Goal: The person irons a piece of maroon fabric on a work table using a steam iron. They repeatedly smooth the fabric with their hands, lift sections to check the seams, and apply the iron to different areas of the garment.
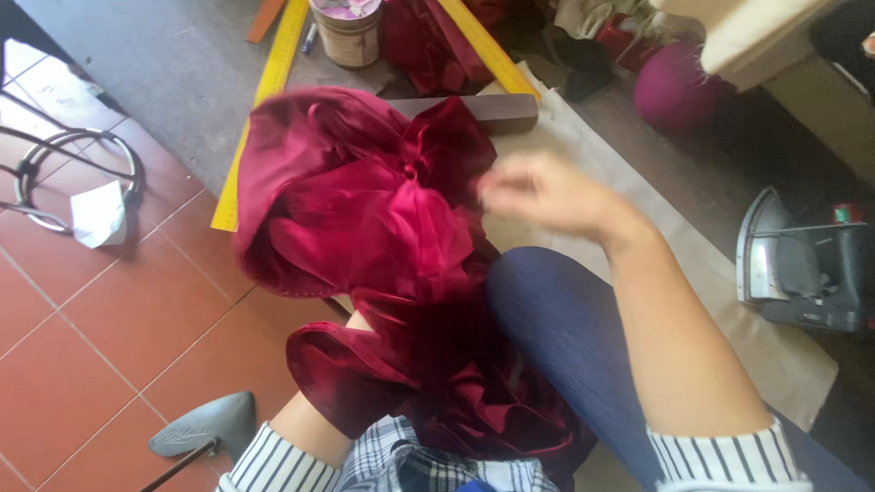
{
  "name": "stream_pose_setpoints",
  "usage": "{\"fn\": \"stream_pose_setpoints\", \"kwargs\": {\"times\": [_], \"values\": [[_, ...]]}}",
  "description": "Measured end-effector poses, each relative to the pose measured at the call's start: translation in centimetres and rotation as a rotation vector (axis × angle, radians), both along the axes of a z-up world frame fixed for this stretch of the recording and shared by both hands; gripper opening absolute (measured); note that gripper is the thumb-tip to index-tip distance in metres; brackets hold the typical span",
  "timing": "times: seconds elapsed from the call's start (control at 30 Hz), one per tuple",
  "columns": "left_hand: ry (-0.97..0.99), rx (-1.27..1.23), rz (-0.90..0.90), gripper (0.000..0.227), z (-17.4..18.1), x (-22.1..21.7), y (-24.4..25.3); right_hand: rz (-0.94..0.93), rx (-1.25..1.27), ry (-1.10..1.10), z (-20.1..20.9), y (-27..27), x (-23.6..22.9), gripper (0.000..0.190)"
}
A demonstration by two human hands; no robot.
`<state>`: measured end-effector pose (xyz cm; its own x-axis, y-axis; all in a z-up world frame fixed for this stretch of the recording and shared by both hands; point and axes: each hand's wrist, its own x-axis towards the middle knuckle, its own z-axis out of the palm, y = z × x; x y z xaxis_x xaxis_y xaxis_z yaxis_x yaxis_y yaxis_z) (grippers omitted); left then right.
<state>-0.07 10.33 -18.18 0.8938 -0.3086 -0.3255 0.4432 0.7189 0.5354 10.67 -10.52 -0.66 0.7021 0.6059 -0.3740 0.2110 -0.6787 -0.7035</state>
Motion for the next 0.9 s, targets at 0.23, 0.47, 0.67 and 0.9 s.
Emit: {"fn": "stream_pose_setpoints", "kwargs": {"times": [0.23, 0.47, 0.67, 0.9], "values": [[0.066, -0.119, 0.015, 0.01, 4.6, -0.4, -0.7, -0.077, 0.373, 0.419, -3.0, 1.6, -4.5, 0.059], [0.138, -0.254, 0.007, 0.011, 5.1, -0.6, -1.0, -0.235, 0.459, -0.101, -1.4, -3.0, -3.3, 0.031], [0.207, -0.395, -0.031, 0.012, 5.0, -0.8, -2.5, -0.752, 1.146, 0.177, 1.6, -8.4, -2.7, 0.037], [-0.018, -0.355, 0.077, 0.02, 7.5, -2.5, -2.3, -0.674, 1.026, 0.212, 0.7, -11.4, -4.6, 0.038]]}}
